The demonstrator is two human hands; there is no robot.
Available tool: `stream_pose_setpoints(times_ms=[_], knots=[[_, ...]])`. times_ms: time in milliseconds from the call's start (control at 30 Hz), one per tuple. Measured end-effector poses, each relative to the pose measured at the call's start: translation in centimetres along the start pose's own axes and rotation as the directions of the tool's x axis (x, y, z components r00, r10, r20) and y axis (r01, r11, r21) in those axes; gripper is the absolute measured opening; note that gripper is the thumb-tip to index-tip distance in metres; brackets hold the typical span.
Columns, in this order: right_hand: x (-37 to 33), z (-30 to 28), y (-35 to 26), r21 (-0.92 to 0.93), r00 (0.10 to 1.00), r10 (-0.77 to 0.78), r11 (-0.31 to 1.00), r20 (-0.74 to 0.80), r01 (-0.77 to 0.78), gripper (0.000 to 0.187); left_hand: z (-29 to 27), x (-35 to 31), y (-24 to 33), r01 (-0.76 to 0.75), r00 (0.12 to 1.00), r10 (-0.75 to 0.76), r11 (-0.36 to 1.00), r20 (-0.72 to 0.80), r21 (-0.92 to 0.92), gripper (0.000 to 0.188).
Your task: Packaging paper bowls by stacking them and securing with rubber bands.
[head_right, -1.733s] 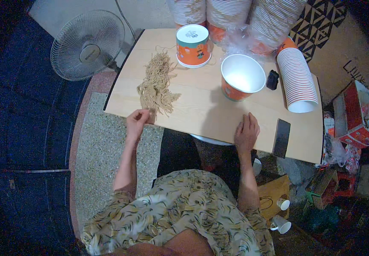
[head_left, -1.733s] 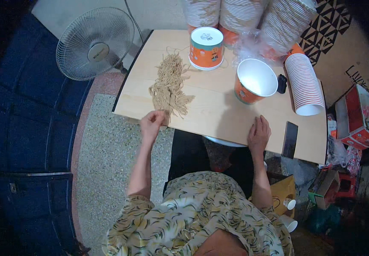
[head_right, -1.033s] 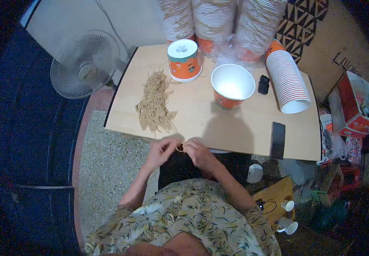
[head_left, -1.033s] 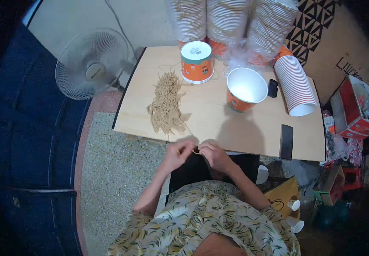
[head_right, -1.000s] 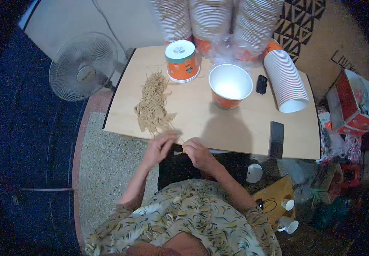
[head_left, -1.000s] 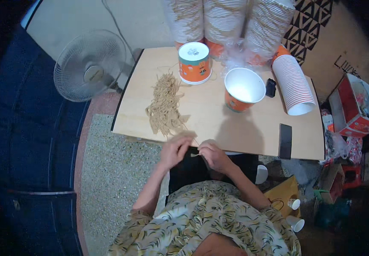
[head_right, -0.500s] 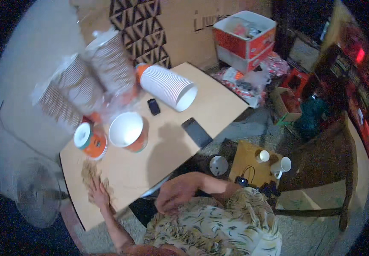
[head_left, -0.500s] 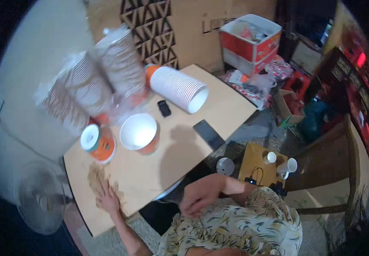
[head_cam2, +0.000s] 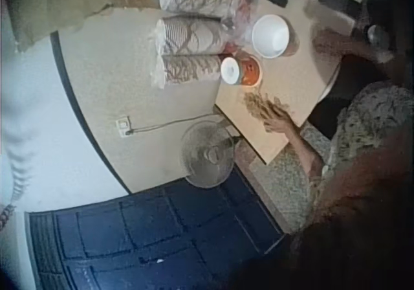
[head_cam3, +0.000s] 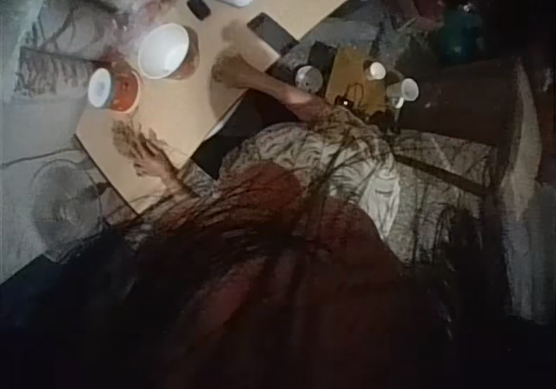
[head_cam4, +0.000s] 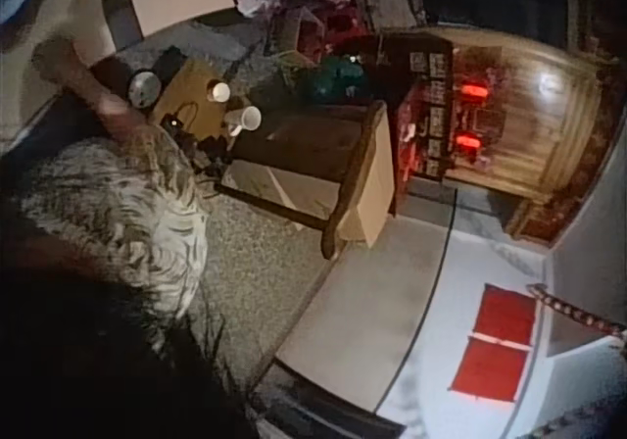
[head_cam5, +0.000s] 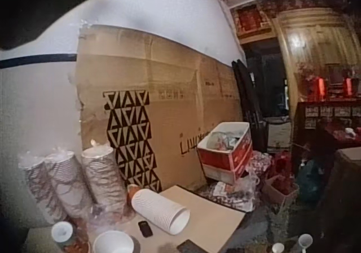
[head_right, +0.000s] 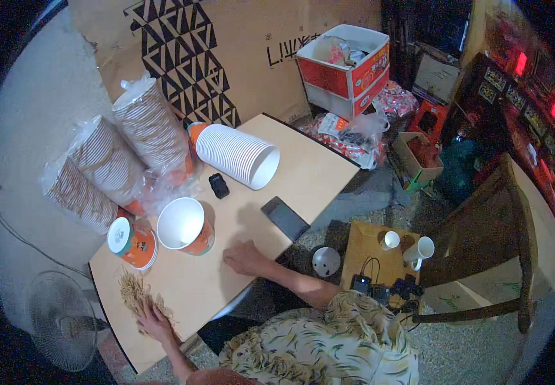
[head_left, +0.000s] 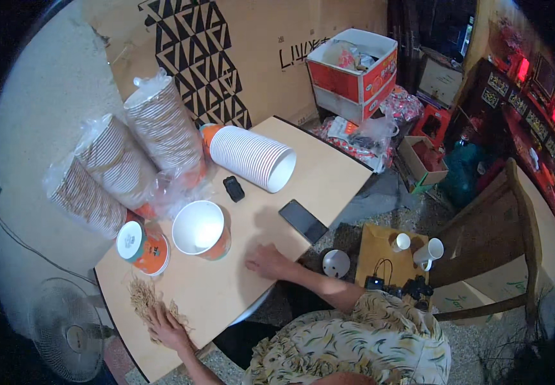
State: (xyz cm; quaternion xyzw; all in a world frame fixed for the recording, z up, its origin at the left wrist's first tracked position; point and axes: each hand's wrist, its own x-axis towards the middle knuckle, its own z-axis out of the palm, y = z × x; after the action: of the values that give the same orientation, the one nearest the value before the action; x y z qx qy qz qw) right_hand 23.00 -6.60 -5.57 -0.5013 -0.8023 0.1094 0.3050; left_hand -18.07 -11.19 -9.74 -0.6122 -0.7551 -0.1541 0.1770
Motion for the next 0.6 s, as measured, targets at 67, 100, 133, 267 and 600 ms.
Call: stream_pose_setpoints(times_ms=[67, 100, 133, 267, 600], knots=[[-0.5, 0.5, -0.4, -0.138, 0.988, -0.015, 0.990, 0.156, 0.037, 0.014, -4.1, 0.2, 4.9, -0.174, 0.983, 0.142, 0.923, -0.118, -0.343, 0.040], [-0.6, 0.9, -1.5, -0.244, 0.944, -0.047, 0.961, 0.327, 0.133, 0.014, -4.9, -1.1, 5.8, -0.089, 0.996, 0.086, 0.796, -0.033, -0.599, 0.040], [-0.9, 1.4, -2.5, -0.243, 0.944, -0.053, 0.960, 0.326, 0.138, 0.014, -5.3, -2.2, 7.0, 0.015, 0.996, 0.057, 0.597, 0.062, -0.802, 0.041], [-3.2, 2.9, -5.2, 0.418, 0.956, -0.045, 0.904, 0.291, -0.085, 0.018, -12.0, -4.2, 14.5, 0.224, 0.886, 0.350, 0.247, 0.303, -0.943, 0.054], [-3.7, -0.6, -8.2, 0.588, 0.893, -0.171, 0.800, 0.416, -0.120, 0.030, -10.9, -7.6, 15.4, 0.248, 0.876, 0.349, 0.264, 0.332, -0.932, 0.043]])
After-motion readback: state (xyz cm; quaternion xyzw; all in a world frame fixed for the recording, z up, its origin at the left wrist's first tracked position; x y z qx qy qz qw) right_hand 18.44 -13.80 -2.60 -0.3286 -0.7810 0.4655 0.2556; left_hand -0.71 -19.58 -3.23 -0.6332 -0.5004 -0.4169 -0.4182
